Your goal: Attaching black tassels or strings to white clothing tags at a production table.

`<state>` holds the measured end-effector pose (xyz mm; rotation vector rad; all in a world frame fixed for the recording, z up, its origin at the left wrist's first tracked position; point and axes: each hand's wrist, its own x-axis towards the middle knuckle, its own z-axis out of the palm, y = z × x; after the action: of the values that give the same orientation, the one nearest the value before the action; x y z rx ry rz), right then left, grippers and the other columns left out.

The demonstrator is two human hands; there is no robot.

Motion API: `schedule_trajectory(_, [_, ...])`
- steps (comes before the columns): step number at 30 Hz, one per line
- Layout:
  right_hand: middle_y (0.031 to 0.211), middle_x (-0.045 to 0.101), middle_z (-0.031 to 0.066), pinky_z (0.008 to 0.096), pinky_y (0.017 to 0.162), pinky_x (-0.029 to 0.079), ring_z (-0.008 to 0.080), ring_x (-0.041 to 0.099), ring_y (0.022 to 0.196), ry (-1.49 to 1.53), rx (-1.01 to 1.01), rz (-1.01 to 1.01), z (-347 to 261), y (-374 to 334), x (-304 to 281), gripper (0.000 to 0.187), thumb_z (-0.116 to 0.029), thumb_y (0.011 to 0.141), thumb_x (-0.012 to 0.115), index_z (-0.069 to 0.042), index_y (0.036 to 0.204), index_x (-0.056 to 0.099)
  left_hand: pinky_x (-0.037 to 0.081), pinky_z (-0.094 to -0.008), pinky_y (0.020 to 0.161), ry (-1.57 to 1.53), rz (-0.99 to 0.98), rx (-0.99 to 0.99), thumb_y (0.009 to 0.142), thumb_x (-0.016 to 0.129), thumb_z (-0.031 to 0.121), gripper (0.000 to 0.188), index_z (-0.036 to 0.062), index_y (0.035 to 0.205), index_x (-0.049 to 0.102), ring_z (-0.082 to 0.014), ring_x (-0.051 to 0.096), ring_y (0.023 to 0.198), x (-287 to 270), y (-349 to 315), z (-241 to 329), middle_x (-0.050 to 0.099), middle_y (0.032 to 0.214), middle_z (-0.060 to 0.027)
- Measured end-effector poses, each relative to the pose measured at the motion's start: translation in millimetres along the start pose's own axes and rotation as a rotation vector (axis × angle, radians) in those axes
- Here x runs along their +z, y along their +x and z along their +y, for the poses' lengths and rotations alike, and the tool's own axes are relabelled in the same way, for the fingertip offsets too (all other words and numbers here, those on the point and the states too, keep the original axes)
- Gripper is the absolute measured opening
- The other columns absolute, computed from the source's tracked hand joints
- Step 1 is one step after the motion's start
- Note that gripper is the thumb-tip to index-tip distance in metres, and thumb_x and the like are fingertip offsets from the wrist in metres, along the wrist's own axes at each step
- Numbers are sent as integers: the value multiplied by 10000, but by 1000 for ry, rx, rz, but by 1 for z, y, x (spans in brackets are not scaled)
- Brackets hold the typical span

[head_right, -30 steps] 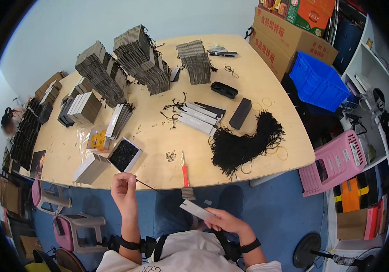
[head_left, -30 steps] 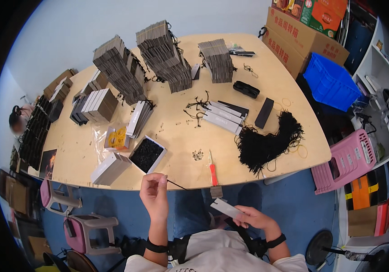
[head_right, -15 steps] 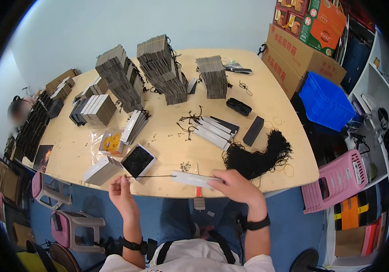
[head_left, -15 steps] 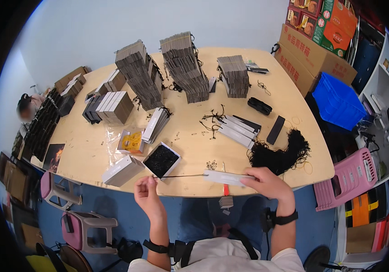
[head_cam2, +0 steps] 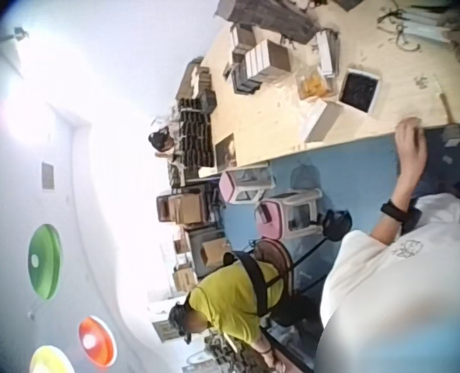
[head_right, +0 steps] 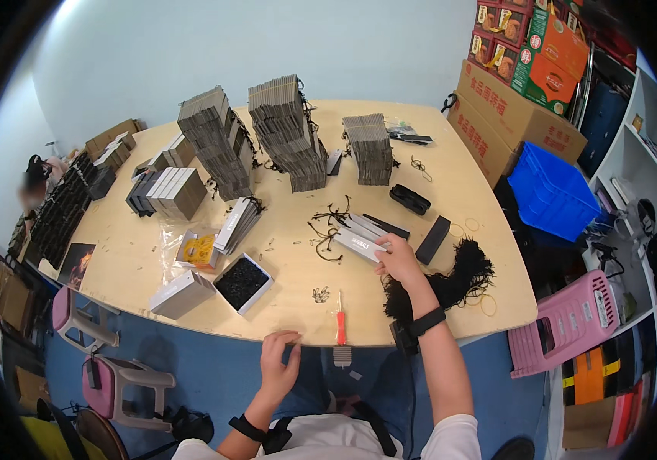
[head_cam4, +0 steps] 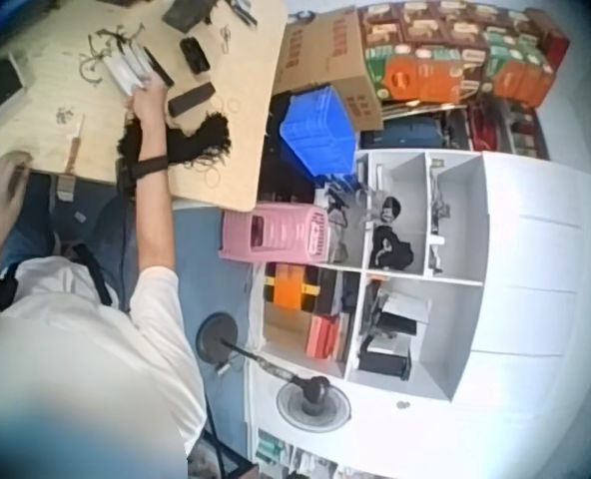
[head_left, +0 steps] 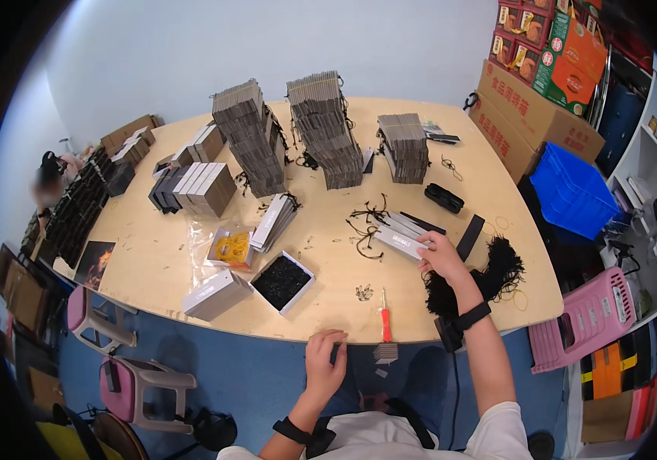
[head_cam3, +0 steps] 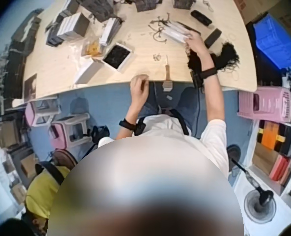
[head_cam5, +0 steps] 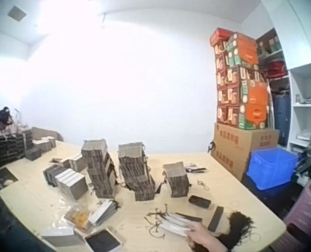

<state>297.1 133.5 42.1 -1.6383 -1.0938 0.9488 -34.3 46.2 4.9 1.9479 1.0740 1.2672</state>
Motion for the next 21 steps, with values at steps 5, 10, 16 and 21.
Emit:
schedule_trajectory(5, [979,577,148,289,503,551,177,665,623,-105,-70,62,-32,-37,-10,282,-1,885,609,32,1150,518,433,-383,863,192,-48,85,796,643,3,224,74,1008,643,-291,574,1011,1,-2,-3,643,1045,-76])
schedule_trajectory(10, [832,696,117,409,706,523,306,672,784,-800,-195,235,-46,-84,-47,164,-193,799,704,-51,880,689,447,-387,864,201,-52,89,764,657,-17,214,62,964,651,-302,585,977,3,2,0,647,1008,-88])
schedule_trajectory(16, [819,689,76,392,698,519,283,671,802,-1002,-66,-84,-36,-131,-42,174,-248,762,745,-91,818,697,449,-404,806,321,-127,93,760,666,22,165,77,916,651,-288,590,869,1,22,19,622,902,-64])
schedule_trajectory(21, [815,673,92,386,682,503,296,657,766,-894,-213,-45,-25,-129,-53,114,-181,788,719,-75,817,688,468,-377,721,278,-136,128,755,687,67,141,91,891,658,-284,588,834,24,39,5,612,858,-63])
